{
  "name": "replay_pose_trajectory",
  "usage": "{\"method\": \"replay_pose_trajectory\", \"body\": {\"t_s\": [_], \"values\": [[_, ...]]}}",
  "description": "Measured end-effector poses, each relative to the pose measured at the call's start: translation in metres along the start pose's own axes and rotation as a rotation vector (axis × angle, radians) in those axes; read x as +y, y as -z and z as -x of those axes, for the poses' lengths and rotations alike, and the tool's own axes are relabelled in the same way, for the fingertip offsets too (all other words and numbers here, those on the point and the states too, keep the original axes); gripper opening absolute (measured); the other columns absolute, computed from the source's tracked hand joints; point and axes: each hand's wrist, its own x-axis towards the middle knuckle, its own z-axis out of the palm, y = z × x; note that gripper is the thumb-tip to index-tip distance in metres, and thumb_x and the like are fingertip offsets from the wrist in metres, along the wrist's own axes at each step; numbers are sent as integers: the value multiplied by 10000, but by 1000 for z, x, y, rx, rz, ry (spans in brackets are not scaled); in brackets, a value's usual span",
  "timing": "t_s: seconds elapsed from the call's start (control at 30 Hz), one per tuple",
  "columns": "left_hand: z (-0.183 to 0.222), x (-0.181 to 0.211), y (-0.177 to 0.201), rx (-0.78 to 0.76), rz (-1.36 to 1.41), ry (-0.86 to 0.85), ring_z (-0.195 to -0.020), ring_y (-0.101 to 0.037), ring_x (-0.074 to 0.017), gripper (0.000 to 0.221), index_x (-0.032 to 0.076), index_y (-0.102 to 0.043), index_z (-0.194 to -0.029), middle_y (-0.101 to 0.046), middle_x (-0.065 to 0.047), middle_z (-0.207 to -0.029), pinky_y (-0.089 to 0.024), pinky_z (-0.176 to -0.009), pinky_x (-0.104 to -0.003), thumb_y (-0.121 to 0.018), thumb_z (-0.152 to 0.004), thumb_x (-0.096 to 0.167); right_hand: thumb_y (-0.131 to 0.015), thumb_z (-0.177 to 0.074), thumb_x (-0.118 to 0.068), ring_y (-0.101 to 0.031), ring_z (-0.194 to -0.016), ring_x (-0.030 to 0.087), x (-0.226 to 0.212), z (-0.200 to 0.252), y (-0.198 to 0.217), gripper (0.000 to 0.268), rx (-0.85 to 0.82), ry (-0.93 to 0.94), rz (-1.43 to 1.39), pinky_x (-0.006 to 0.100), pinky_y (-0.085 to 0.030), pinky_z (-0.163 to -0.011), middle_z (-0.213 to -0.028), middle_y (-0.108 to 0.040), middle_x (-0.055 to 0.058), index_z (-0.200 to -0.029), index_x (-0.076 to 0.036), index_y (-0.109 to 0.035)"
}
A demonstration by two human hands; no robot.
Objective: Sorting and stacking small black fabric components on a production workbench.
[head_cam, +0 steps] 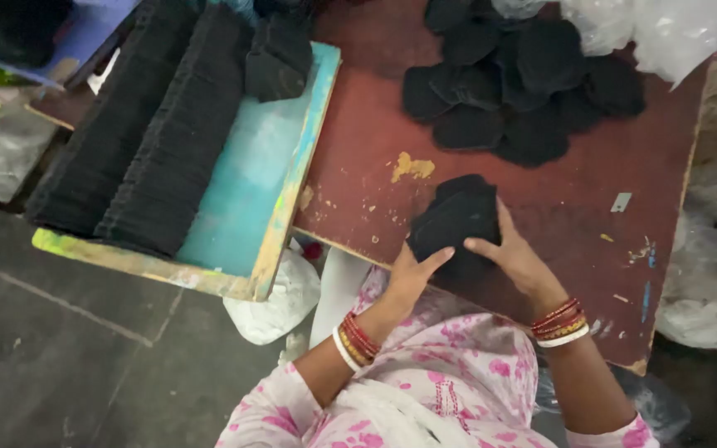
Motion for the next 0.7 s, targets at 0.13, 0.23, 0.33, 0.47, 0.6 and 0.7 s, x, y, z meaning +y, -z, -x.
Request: {"method": "replay_pose_trajectory", "body": {"t_s": [0.13, 0.23, 0.33, 0.47, 0.6, 0.7], "values": [[-3, -9, 17, -34, -64, 35, -1238, -586, -177, 753, 18, -472, -1460, -628, -100, -1339, -487, -1073, -339, -847, -819, 143, -833, -752, -227, -401, -1448, 232, 3, 4, -1, 1136, -47, 88, -4, 344, -314, -1176, -1571, -424, 144, -1639, -52, -145], [-11, -3, 32, -76, -126, 88, -1260, -573, -185, 922, 27, -428, -1500, -600, -105, -1366, -480, -1085, -358, -901, -716, 139, -867, -719, -181, -350, -1477, 233, 7, 6, -6, 1215, -62, 252, -38, 359, -291, -1190, -1604, -356, 154, -1644, -40, -92], [-28, 14, 47, -211, -414, -60, -1365, -531, -233, 1073, 21, -360, -1573, -564, -165, -1471, -424, -1161, -374, -940, -683, 180, -890, -695, -173, -320, -1498, 251, -7, 9, -4, 1282, -62, 412, -72, 381, -291, -1197, -1637, -307, 175, -1654, -28, -52], [-44, 66, 45, -356, -538, -409, -1541, -330, -327, 1281, 20, -173, -1636, -319, -220, -1653, -292, -1256, -422, -970, -654, 226, -933, -593, -226, -439, -1424, 291, -51, 23, 4, 1318, 35, 416, 257, 399, -351, -1166, -1527, -436, 216, -1619, -24, -131], [-49, 96, 30, -488, -822, -651, -1605, -168, -419, 1392, -5, -157, -1635, -203, -275, -1695, -177, -1306, -474, -1014, -574, 273, -958, -539, -248, -479, -1399, 374, -73, 23, 8, 1206, 15, 598, 535, 441, -378, -1164, -1463, -493, 244, -1522, -12, -300], [-70, 62, 42, -519, -985, -627, -1563, -208, -465, 1387, 2, -196, -1610, -283, -270, -1647, -233, -1266, -493, -1016, -538, 322, -986, -471, -259, -442, -1386, 436, -58, -2, 5, 1226, -102, 671, 644, 471, -375, -1136, -1484, -443, 280, -1488, -7, -348]]}}
